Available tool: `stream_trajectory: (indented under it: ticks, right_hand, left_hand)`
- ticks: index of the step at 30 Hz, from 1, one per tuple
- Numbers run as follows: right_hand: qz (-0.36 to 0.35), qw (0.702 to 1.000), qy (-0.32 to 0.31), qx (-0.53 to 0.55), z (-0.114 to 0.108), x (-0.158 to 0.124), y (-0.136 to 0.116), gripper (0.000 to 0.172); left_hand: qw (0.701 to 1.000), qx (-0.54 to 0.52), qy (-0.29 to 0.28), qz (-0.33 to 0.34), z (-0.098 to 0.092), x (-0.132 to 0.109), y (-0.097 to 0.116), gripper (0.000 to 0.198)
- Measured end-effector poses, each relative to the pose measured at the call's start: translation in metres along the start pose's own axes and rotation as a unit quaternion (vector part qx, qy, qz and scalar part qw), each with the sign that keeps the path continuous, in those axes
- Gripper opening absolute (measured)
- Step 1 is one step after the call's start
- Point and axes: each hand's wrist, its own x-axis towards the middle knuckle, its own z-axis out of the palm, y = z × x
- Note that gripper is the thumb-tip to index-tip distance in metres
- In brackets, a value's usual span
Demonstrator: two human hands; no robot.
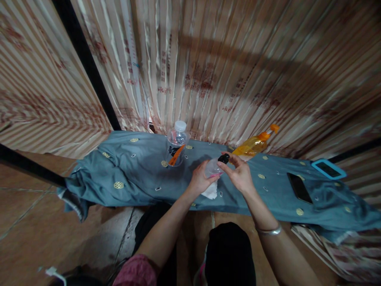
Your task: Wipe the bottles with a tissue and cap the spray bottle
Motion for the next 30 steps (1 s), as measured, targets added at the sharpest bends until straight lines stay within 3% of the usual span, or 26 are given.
stream_trajectory:
  ticks: [4,7,11,17,21,24,30]
  right_hand:
    - [0.005,1.0,0.027,-0.002,0.001,0.0,-0.003,0.041]
    - [-0.016,1.0,0.005,0.016,-0.002,0.0,-0.008,0.049]
    - [-0.023,0.999,-0.025,0.025,-0.001,0.001,-0.007,0.041]
    - [0.006,1.0,0.026,0.003,0.004,-0.001,-0.005,0.04]
    - [-0.023,0.999,0.0,0.022,-0.001,-0.003,-0.011,0.049]
    - [-0.027,0.999,-0.023,0.024,-0.002,-0.003,-0.01,0.044]
    - [0.008,1.0,0.021,-0.004,0.002,-0.003,-0.008,0.039]
  left_hand:
    - [1.0,0.002,-0.001,-0.002,0.0,-0.001,0.001,0.056]
    - [1.0,0.003,-0.002,-0.005,-0.001,-0.001,0.002,0.056]
    - [1.0,0.005,0.004,0.0,0.0,-0.001,0.001,0.059]
    - [1.0,0.007,0.004,-0.003,-0.001,-0.002,0.002,0.055]
    - [1.0,0.001,-0.006,-0.007,-0.001,-0.002,0.003,0.055]
    - [1.0,0.002,0.0,-0.008,0.0,-0.002,0.002,0.057]
    - [1.0,0.003,0.001,-0.008,-0.001,-0.001,0.003,0.057]
